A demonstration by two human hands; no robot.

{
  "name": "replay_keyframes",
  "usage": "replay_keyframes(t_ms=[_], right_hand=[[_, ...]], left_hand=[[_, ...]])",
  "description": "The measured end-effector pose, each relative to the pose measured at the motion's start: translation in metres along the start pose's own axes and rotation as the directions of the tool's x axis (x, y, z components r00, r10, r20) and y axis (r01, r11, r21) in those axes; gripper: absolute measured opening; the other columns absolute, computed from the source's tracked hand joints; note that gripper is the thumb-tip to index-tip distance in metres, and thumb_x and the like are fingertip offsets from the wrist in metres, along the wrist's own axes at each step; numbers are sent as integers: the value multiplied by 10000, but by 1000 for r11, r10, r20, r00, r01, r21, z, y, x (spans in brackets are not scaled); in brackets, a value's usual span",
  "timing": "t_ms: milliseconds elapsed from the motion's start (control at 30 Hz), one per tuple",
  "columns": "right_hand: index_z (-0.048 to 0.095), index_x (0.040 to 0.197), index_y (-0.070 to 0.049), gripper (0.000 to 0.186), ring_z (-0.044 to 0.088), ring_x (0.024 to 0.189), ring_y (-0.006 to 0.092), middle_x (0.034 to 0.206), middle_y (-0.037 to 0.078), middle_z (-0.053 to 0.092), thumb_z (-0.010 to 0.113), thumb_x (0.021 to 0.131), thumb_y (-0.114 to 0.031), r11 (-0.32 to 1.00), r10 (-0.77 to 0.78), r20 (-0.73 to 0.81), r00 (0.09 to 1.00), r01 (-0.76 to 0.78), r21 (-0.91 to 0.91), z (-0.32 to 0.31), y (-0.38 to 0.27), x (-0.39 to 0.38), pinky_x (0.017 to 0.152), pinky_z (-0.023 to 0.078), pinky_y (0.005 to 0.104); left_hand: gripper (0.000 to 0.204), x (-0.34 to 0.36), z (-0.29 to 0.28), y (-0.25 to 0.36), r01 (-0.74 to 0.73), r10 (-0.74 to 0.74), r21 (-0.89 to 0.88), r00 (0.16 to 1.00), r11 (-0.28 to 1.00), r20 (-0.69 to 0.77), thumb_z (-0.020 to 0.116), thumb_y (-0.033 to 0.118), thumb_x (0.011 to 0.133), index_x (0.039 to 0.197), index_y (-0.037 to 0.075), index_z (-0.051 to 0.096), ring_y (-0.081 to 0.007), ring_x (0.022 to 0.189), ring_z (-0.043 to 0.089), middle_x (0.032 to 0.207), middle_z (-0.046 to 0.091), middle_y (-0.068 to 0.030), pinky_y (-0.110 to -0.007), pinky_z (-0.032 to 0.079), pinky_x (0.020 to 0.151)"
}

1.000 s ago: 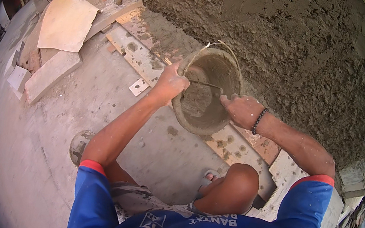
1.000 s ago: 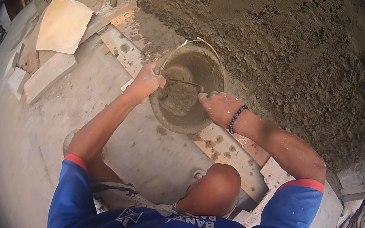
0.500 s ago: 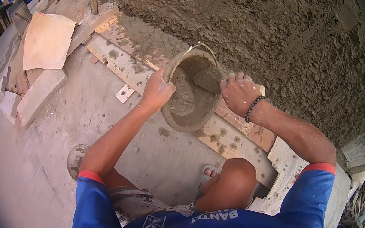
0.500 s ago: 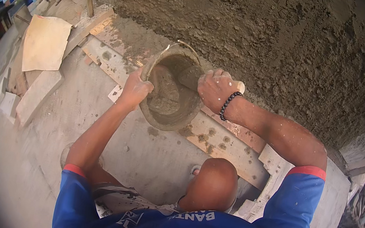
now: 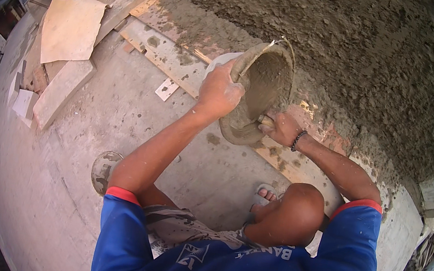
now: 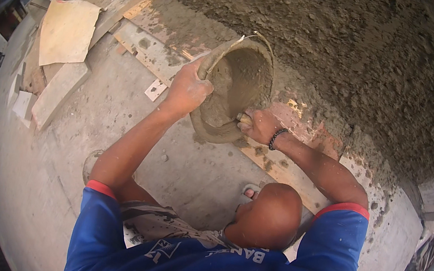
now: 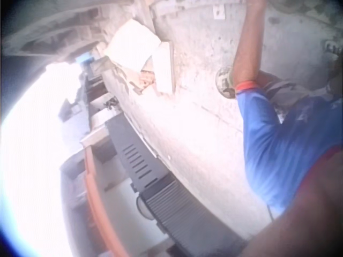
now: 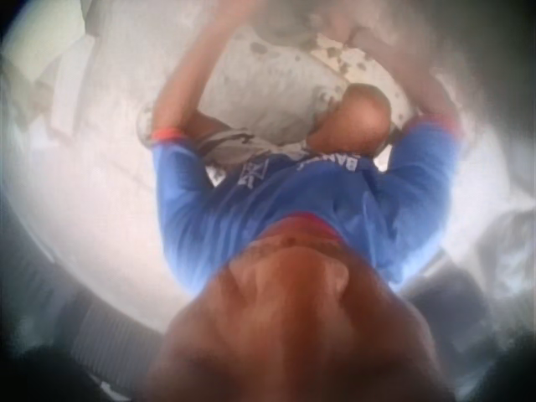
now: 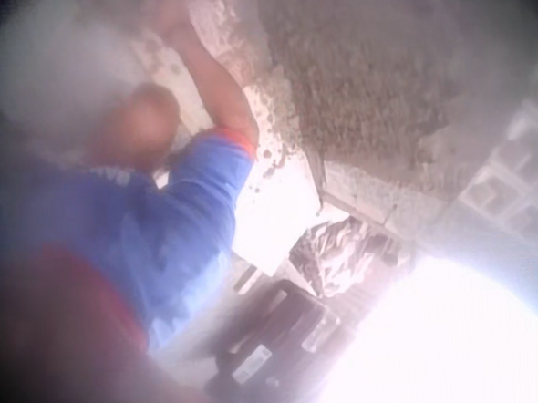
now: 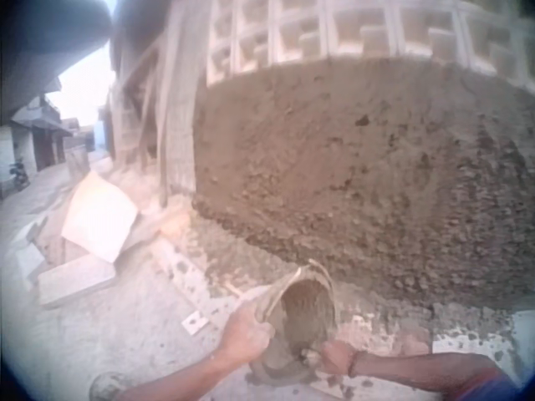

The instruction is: The person scoops wet cement from a bucket using a trowel and applies it to a concrete floor. They then use a long wooden straightedge to level and smooth the cement surface, creating a flat finish.

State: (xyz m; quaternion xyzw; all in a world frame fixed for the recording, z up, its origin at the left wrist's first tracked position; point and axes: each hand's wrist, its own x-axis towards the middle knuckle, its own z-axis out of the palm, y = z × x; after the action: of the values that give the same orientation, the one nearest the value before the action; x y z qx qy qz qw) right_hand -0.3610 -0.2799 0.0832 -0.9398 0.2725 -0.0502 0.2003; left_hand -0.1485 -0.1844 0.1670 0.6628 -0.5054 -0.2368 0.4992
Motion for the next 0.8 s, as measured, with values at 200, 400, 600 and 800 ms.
replay_keyframes(t_ms=[200,400,600,800], right_hand=[[583,1163,-1,426,637,792,437,808,277,642,623,865,-303,993,19,-98,995,-30,-117,-32,-20,6,695,513,492],[561,1195,-15,432,637,764,432,768,274,636,608,870,-295,974,99,-23,995,-102,-201,-67,4,-1,679,510,501],[531,1203,13,473,635,792,435,790,279,634,644,846,-277,973,104,39,994,-93,-210,-109,-13,1,703,510,506],[522,1007,7,419,611,776,385,835,213,607,766,722,-179,986,-111,-76,991,101,-132,-195,-56,-5,682,483,445]], left_hand=[[528,7,-22,-11,47,-46,-413,999,909,14,509,-57,699,1219,5,576,-207,845,645,976,671,-117,-336,504,758],[545,15,-20,8,227,-235,-496,971,838,48,495,-89,688,1222,-4,564,-118,707,537,856,600,-44,-270,463,661],[639,27,-32,-1,228,-252,-500,967,836,20,498,-72,658,1295,-25,508,-144,736,538,933,601,-59,-281,467,678],[615,36,-54,-12,186,-271,-518,958,835,-93,495,-71,670,1282,-10,512,-140,731,520,898,587,-43,-274,445,669]])
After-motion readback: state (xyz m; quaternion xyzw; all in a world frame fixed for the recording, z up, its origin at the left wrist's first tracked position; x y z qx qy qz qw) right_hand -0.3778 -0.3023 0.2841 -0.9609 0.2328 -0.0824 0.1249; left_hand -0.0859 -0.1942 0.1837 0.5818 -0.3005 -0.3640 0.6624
